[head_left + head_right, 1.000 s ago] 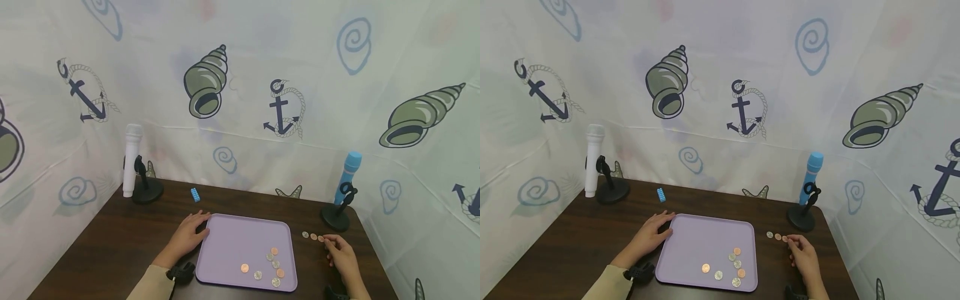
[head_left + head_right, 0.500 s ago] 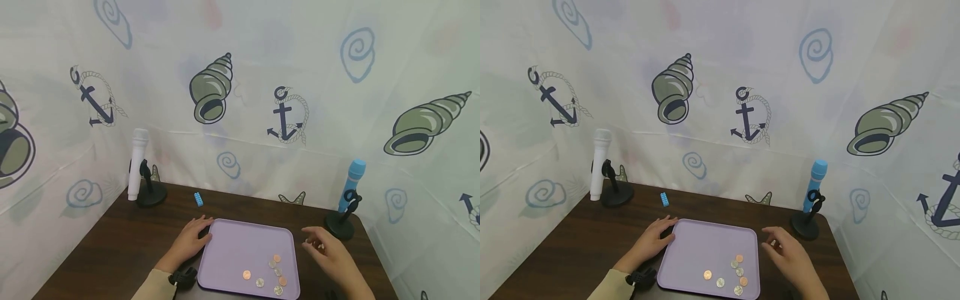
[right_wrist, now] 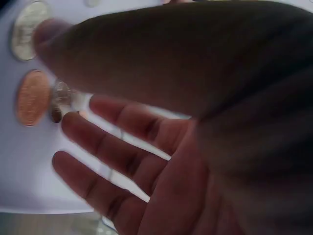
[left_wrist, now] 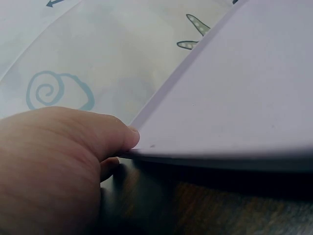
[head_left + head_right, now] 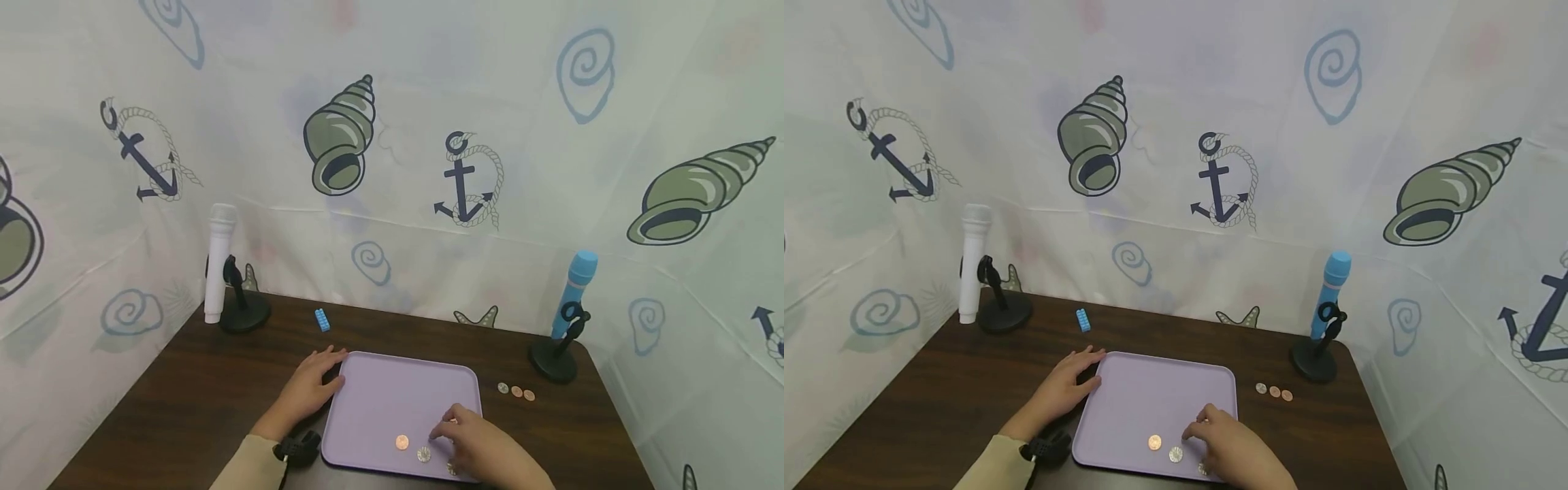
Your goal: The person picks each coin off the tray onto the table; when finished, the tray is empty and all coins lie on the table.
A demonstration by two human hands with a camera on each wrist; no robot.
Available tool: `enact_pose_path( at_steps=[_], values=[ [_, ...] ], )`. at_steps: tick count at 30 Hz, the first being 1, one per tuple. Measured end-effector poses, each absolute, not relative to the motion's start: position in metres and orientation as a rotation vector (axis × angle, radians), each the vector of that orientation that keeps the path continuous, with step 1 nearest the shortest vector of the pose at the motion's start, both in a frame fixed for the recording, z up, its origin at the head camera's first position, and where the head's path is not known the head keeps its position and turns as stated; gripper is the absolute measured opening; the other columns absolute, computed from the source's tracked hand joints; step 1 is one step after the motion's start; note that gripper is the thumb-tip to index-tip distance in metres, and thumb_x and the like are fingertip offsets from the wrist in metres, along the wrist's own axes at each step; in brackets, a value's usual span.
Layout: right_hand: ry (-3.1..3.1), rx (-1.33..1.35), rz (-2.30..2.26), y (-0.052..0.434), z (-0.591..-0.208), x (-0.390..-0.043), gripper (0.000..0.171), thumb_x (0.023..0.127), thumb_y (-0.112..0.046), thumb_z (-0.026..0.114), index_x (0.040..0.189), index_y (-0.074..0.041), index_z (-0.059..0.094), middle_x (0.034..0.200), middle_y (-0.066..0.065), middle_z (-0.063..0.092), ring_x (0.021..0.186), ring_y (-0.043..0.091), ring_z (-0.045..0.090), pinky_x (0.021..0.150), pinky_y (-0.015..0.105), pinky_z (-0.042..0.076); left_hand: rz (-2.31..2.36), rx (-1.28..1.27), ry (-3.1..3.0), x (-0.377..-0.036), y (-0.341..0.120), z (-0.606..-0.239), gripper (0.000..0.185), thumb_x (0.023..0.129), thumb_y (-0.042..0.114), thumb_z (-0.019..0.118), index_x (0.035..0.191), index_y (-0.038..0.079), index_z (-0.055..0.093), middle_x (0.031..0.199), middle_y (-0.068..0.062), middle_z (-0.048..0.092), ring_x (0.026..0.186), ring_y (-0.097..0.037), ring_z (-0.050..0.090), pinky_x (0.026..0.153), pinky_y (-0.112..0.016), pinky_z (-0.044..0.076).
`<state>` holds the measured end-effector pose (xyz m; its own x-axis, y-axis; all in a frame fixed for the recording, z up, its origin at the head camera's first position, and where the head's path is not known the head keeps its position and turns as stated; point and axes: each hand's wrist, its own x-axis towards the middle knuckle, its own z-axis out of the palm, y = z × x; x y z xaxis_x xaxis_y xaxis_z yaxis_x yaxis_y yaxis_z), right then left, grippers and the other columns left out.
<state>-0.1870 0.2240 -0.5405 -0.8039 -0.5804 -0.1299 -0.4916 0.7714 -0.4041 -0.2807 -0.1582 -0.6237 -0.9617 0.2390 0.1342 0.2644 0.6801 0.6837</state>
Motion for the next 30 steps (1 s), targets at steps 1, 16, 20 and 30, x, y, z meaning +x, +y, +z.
enact_pose_path(
  at_steps=[1,16,20,30],
  values=[
    [2.722,-0.837,-0.514,0.224,-0.544,-0.188,0.047,0.081,-0.007,0.093,0.117,-0.035,0.080,0.111,-0.009,0.064,0.089,-0.002,0.059,0.078,0.018,0.060,-1.165,-0.429,-2.854,-0.281,-0.158,-0.624,0.057,0.105,0.031,0.073,0.159,0.018,0.059,0.167,-0.004,0.055,0.165,-0.036,0.036,0.136,-0.067,0.018],
    [2.779,-0.868,-0.432,0.222,-0.553,-0.192,0.025,0.092,-0.004,0.080,0.100,-0.027,0.076,0.091,-0.013,0.061,0.077,-0.004,0.051,0.072,0.021,0.056,-1.183,-0.422,-2.867,-0.281,-0.158,-0.623,0.058,0.105,0.033,0.073,0.160,0.020,0.058,0.168,0.001,0.054,0.167,-0.032,0.034,0.137,-0.065,0.016],
    [2.780,-0.887,-0.455,0.226,-0.549,-0.191,0.031,0.089,0.004,0.079,0.096,-0.025,0.079,0.091,-0.011,0.061,0.077,-0.004,0.050,0.070,0.021,0.055,-1.185,-0.427,-2.860,-0.281,-0.158,-0.623,0.058,0.104,0.031,0.074,0.159,0.019,0.058,0.167,0.000,0.055,0.166,-0.033,0.035,0.137,-0.065,0.016],
    [2.733,-0.821,-0.461,0.233,-0.550,-0.197,0.024,0.086,-0.009,0.089,0.094,-0.028,0.076,0.091,-0.014,0.061,0.079,-0.002,0.050,0.073,0.023,0.055,-1.180,-0.437,-2.858,-0.282,-0.158,-0.623,0.058,0.105,0.031,0.073,0.159,0.019,0.058,0.167,-0.001,0.054,0.166,-0.033,0.035,0.138,-0.064,0.016]
  ],
)
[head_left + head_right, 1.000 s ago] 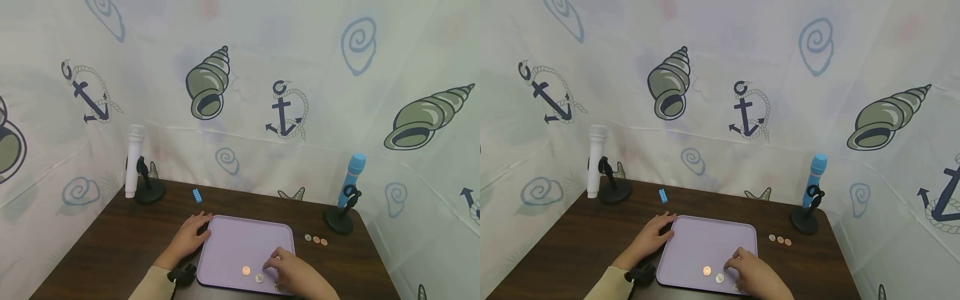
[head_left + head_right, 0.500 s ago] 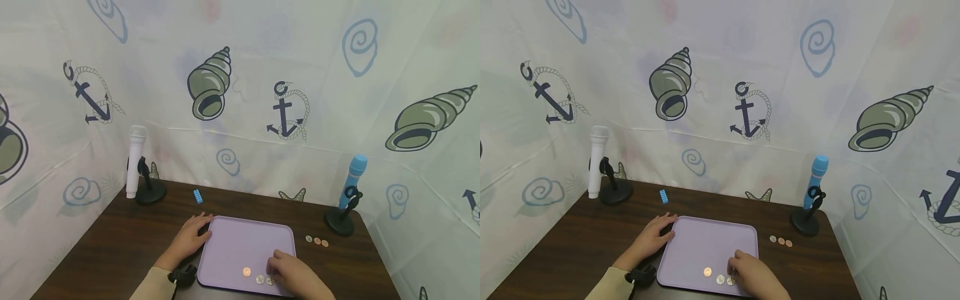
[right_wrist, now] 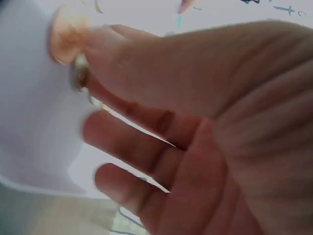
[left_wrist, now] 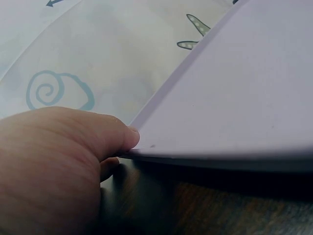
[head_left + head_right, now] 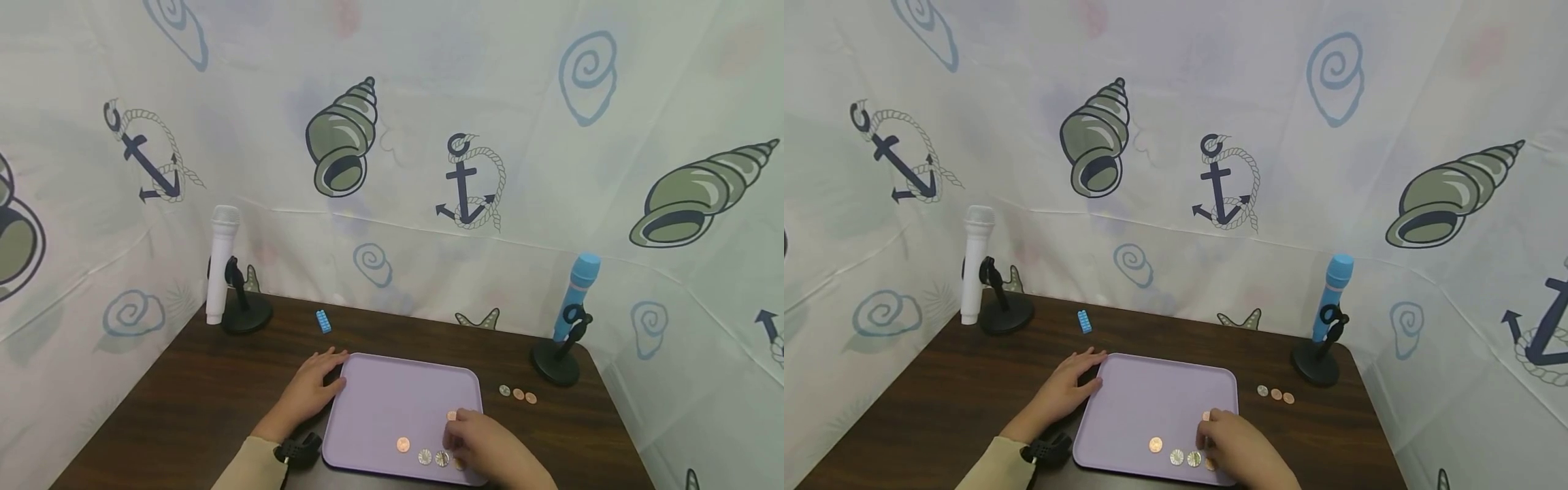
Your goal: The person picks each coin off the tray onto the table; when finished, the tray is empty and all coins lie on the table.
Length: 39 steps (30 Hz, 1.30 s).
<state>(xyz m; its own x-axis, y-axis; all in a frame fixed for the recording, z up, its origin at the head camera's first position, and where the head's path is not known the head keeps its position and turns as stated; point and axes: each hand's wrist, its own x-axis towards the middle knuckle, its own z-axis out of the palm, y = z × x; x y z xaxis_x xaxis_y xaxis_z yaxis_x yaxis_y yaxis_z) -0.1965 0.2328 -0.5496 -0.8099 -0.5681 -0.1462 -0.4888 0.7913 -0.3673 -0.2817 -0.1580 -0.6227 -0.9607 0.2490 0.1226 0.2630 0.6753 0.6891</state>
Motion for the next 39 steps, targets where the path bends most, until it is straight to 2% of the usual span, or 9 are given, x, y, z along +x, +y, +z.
enact_pose_path(
  at_steps=[4,10,17,24,29,34,36,39],
  values=[
    [2.723,-0.800,-0.455,0.233,-0.549,-0.195,0.026,0.085,-0.014,0.091,0.100,-0.030,0.077,0.093,-0.014,0.060,0.078,-0.003,0.049,0.070,0.022,0.051,-1.187,-0.433,-2.852,-0.281,-0.159,-0.623,0.058,0.105,0.031,0.074,0.159,0.019,0.058,0.167,-0.001,0.054,0.166,-0.033,0.035,0.138,-0.065,0.016],
    [2.738,-0.796,-0.466,0.226,-0.551,-0.195,0.018,0.093,-0.017,0.086,0.096,-0.029,0.072,0.088,-0.017,0.060,0.075,-0.004,0.050,0.069,0.020,0.052,-1.187,-0.425,-2.856,-0.282,-0.160,-0.624,0.058,0.105,0.033,0.073,0.160,0.021,0.058,0.168,0.000,0.054,0.166,-0.032,0.035,0.137,-0.065,0.016],
    [2.768,-0.720,-0.455,0.226,-0.554,-0.196,0.019,0.095,-0.024,0.084,0.098,-0.027,0.066,0.087,-0.019,0.059,0.073,-0.002,0.050,0.067,0.022,0.051,-1.190,-0.432,-2.856,-0.283,-0.160,-0.625,0.058,0.105,0.033,0.073,0.160,0.021,0.058,0.168,0.000,0.054,0.166,-0.031,0.035,0.138,-0.065,0.015],
    [2.736,-0.726,-0.520,0.229,-0.554,-0.196,0.025,0.097,-0.018,0.082,0.095,-0.024,0.058,0.081,-0.016,0.053,0.072,-0.002,0.049,0.064,0.020,0.047,-1.200,-0.424,-2.852,-0.282,-0.159,-0.623,0.058,0.105,0.031,0.073,0.159,0.020,0.058,0.167,0.000,0.054,0.166,-0.032,0.035,0.138,-0.064,0.015],
    [2.750,-0.792,-0.597,0.234,-0.548,-0.198,0.021,0.096,-0.012,0.081,0.095,-0.024,0.065,0.081,-0.017,0.060,0.074,-0.003,0.052,0.066,0.021,0.050,-1.195,-0.425,-2.855,-0.281,-0.158,-0.623,0.058,0.105,0.030,0.073,0.159,0.019,0.058,0.167,0.000,0.055,0.166,-0.031,0.036,0.138,-0.062,0.015],
    [2.873,-0.939,-0.655,0.248,-0.540,-0.203,0.029,0.090,-0.004,0.086,0.090,-0.024,0.065,0.089,-0.015,0.061,0.082,-0.001,0.056,0.071,0.022,0.055,-1.203,-0.421,-2.858,-0.280,-0.158,-0.623,0.057,0.105,0.030,0.073,0.159,0.019,0.058,0.167,0.000,0.055,0.166,-0.031,0.035,0.139,-0.062,0.015],
    [2.973,-0.891,-0.634,0.256,-0.536,-0.205,0.031,0.089,-0.002,0.087,0.090,-0.025,0.065,0.091,-0.016,0.059,0.083,-0.002,0.056,0.072,0.022,0.056,-1.199,-0.419,-2.859,-0.281,-0.158,-0.623,0.058,0.105,0.031,0.073,0.159,0.019,0.058,0.167,0.000,0.055,0.166,-0.030,0.035,0.138,-0.062,0.015],
    [3.101,-0.616,-0.593,0.269,-0.530,-0.208,0.029,0.090,-0.005,0.087,0.092,-0.026,0.068,0.089,-0.017,0.062,0.079,-0.003,0.056,0.071,0.022,0.057,-1.188,-0.415,-2.861,-0.282,-0.157,-0.623,0.058,0.105,0.032,0.073,0.159,0.020,0.058,0.167,0.001,0.055,0.166,-0.030,0.036,0.138,-0.062,0.016]
  ],
)
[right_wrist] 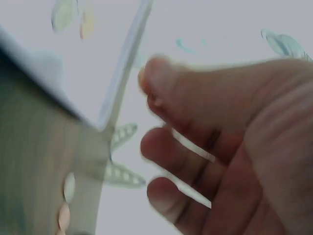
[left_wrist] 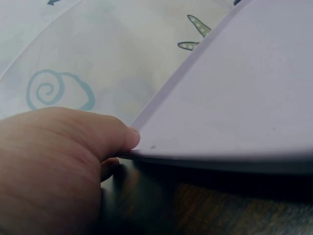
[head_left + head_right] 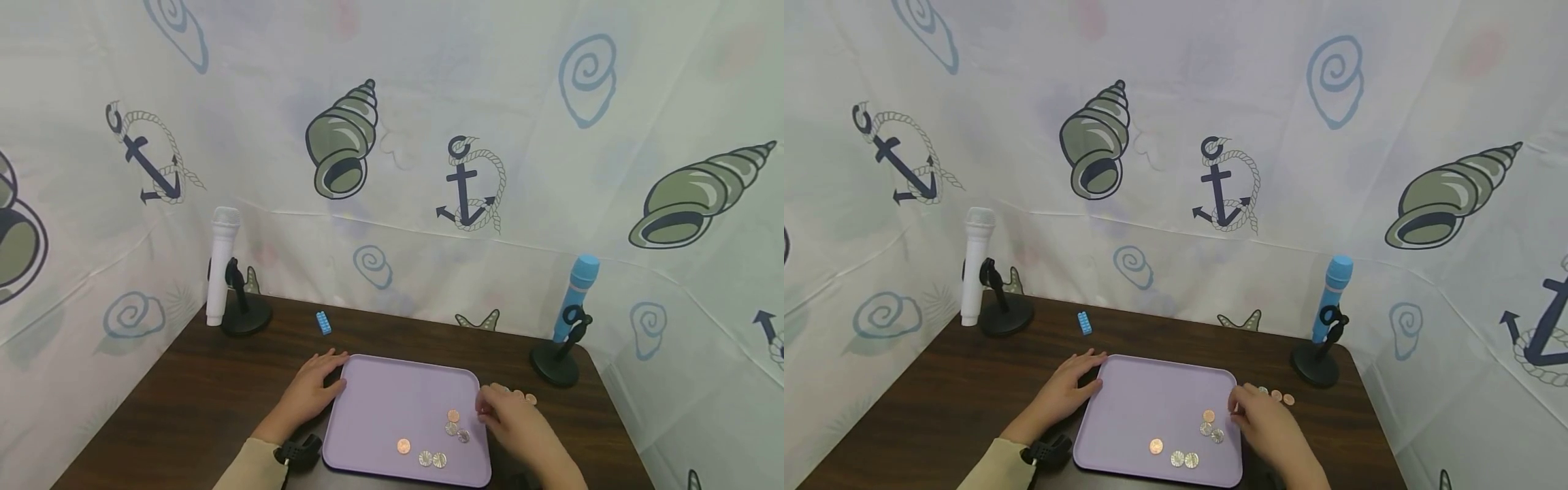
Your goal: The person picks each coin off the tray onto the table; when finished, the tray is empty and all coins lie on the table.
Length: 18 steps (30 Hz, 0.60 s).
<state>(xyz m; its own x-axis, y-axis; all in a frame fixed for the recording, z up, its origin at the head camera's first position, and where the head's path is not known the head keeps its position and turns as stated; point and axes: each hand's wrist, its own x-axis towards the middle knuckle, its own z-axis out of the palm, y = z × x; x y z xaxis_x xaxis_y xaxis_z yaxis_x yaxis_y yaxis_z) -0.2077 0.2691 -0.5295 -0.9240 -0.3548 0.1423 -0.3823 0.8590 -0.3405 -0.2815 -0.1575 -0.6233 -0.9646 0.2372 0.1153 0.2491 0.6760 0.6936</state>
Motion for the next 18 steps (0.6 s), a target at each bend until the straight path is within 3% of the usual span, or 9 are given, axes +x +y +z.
enact_pose_path(
  at_steps=[5,11,18],
  values=[
    [-3.003,0.211,0.537,0.300,-0.515,-0.209,0.020,0.092,-0.013,0.087,0.091,-0.026,0.072,0.089,-0.012,0.064,0.078,0.003,0.059,0.068,0.024,0.054,-1.185,-0.413,-2.863,-0.282,-0.157,-0.624,0.058,0.105,0.032,0.073,0.159,0.021,0.058,0.167,0.001,0.055,0.166,-0.030,0.036,0.138,-0.063,0.016],
    [-2.967,0.017,0.607,0.340,-0.511,-0.214,0.010,0.097,-0.018,0.083,0.097,-0.018,0.073,0.090,-0.002,0.065,0.078,0.013,0.059,0.065,0.030,0.048,-1.190,-0.428,-2.851,-0.282,-0.158,-0.624,0.058,0.105,0.032,0.073,0.159,0.019,0.058,0.167,-0.001,0.055,0.166,-0.032,0.035,0.138,-0.064,0.016],
    [-3.010,-0.214,0.647,0.379,-0.528,-0.225,0.010,0.100,-0.021,0.078,0.100,-0.013,0.074,0.092,0.002,0.075,0.078,0.018,0.063,0.064,0.034,0.048,-1.168,-0.460,-2.814,-0.281,-0.158,-0.624,0.057,0.104,0.029,0.074,0.158,0.016,0.060,0.165,-0.004,0.057,0.164,-0.035,0.039,0.137,-0.065,0.019]
  ],
)
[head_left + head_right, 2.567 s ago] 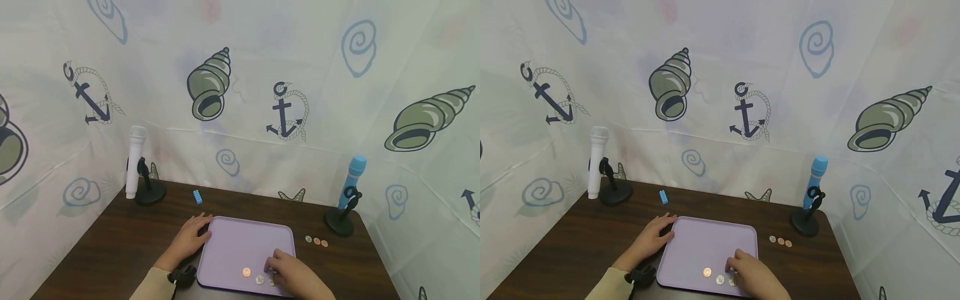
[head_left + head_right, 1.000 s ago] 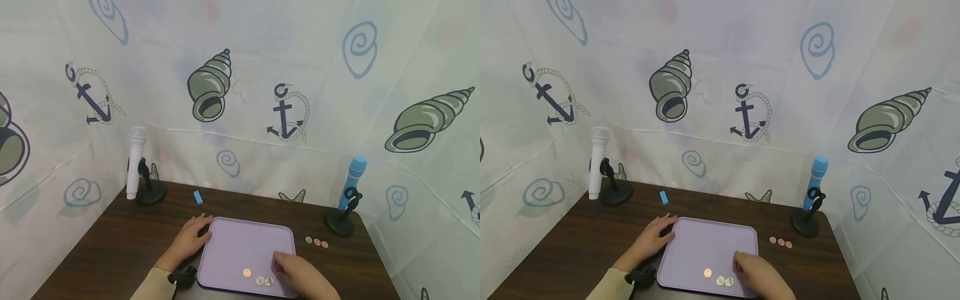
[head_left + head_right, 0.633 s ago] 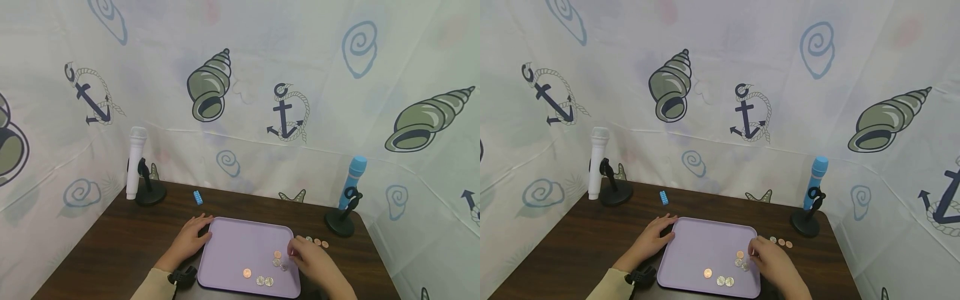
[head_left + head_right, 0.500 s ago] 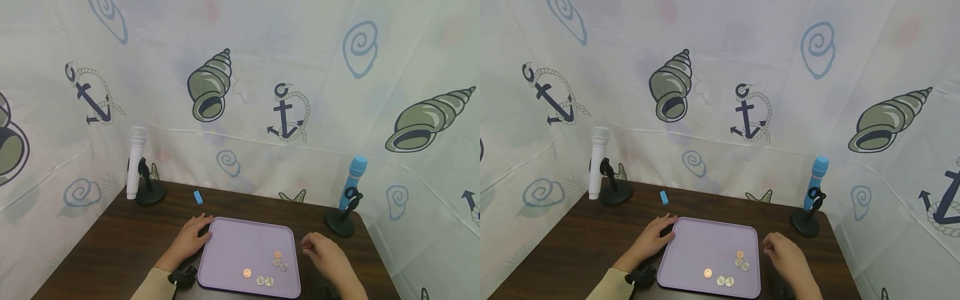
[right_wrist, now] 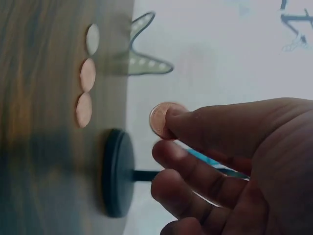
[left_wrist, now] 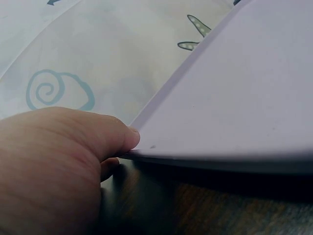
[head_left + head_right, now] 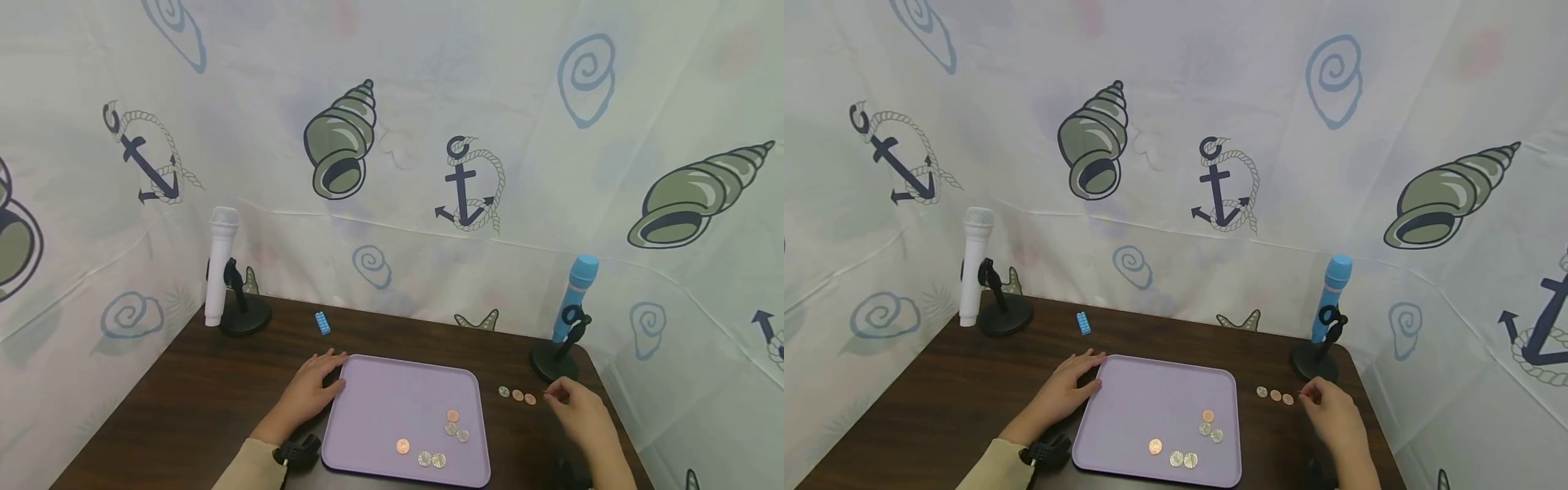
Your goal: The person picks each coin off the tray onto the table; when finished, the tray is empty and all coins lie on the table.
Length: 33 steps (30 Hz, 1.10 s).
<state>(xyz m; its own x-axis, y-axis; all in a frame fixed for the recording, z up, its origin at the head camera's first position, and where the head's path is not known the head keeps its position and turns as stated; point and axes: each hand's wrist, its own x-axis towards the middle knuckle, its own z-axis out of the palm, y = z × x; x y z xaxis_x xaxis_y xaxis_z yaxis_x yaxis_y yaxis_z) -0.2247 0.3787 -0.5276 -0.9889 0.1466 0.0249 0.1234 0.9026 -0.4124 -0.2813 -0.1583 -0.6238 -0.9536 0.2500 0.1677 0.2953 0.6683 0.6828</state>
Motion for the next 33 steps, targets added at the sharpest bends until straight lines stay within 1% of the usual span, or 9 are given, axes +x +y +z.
enact_pose_path(
  at_steps=[3,7,10,14,19,23,27,30,33],
  values=[
    [-3.016,-0.251,0.662,0.390,-0.535,-0.228,0.012,0.100,-0.022,0.078,0.101,-0.010,0.074,0.092,0.003,0.075,0.080,0.019,0.065,0.065,0.035,0.048,-1.171,-0.462,-2.816,-0.281,-0.159,-0.623,0.057,0.104,0.028,0.074,0.158,0.016,0.060,0.165,-0.004,0.057,0.164,-0.035,0.039,0.137,-0.065,0.019],
    [-3.026,-0.296,0.708,0.400,-0.545,-0.230,0.023,0.099,-0.026,0.078,0.110,-0.007,0.072,0.090,0.001,0.074,0.078,0.019,0.065,0.064,0.037,0.049,-1.193,-0.453,-2.836,-0.282,-0.159,-0.623,0.058,0.105,0.030,0.073,0.159,0.017,0.058,0.167,-0.002,0.055,0.166,-0.033,0.036,0.138,-0.063,0.016],
    [-3.033,-0.322,0.740,0.404,-0.552,-0.231,0.026,0.099,-0.028,0.077,0.112,-0.006,0.072,0.089,0.000,0.073,0.078,0.018,0.065,0.065,0.038,0.050,-1.195,-0.453,-2.841,-0.282,-0.159,-0.623,0.058,0.105,0.031,0.073,0.159,0.018,0.058,0.167,-0.002,0.054,0.166,-0.032,0.035,0.138,-0.063,0.015],
    [-3.052,-0.323,0.761,0.407,-0.563,-0.232,0.022,0.099,-0.027,0.078,0.107,-0.008,0.070,0.088,0.000,0.071,0.078,0.018,0.064,0.066,0.038,0.048,-1.204,-0.438,-2.853,-0.282,-0.159,-0.625,0.058,0.105,0.031,0.072,0.160,0.019,0.057,0.168,-0.001,0.054,0.167,-0.032,0.034,0.138,-0.064,0.014],
    [-3.057,-0.298,0.769,0.407,-0.571,-0.233,0.018,0.098,-0.022,0.079,0.097,-0.011,0.065,0.081,0.000,0.065,0.075,0.019,0.058,0.064,0.036,0.043,-1.208,-0.430,-2.857,-0.281,-0.158,-0.624,0.058,0.105,0.032,0.072,0.160,0.020,0.057,0.168,0.000,0.053,0.167,-0.032,0.034,0.137,-0.066,0.014],
    [-3.041,-0.280,0.747,0.408,-0.573,-0.236,0.014,0.099,-0.022,0.078,0.095,-0.011,0.071,0.083,-0.001,0.070,0.075,0.017,0.060,0.065,0.037,0.046,-1.203,-0.439,-2.850,-0.283,-0.158,-0.621,0.057,0.106,0.031,0.072,0.160,0.019,0.057,0.168,-0.001,0.054,0.167,-0.033,0.033,0.137,-0.066,0.014],
    [-3.037,-0.281,0.732,0.410,-0.574,-0.239,0.013,0.099,-0.023,0.077,0.098,-0.010,0.076,0.090,0.002,0.076,0.080,0.018,0.065,0.070,0.044,0.052,-1.201,-0.448,-2.837,-0.285,-0.158,-0.621,0.057,0.105,0.030,0.072,0.159,0.018,0.058,0.168,-0.002,0.054,0.166,-0.034,0.034,0.137,-0.066,0.015],
    [-3.057,-0.297,0.730,0.409,-0.575,-0.240,0.014,0.100,-0.024,0.077,0.100,-0.011,0.078,0.097,0.007,0.079,0.087,0.025,0.071,0.077,0.054,0.056,-1.193,-0.450,-2.836,-0.284,-0.159,-0.622,0.057,0.105,0.029,0.073,0.159,0.017,0.059,0.167,-0.003,0.055,0.166,-0.034,0.036,0.137,-0.065,0.017],
    [-3.071,-0.293,0.719,0.410,-0.577,-0.239,0.013,0.101,-0.025,0.077,0.101,-0.012,0.079,0.104,0.011,0.080,0.096,0.034,0.074,0.083,0.062,0.056,-1.186,-0.455,-2.832,-0.283,-0.158,-0.623,0.056,0.104,0.028,0.074,0.158,0.015,0.060,0.166,-0.004,0.056,0.165,-0.035,0.037,0.137,-0.065,0.018]
  ],
)
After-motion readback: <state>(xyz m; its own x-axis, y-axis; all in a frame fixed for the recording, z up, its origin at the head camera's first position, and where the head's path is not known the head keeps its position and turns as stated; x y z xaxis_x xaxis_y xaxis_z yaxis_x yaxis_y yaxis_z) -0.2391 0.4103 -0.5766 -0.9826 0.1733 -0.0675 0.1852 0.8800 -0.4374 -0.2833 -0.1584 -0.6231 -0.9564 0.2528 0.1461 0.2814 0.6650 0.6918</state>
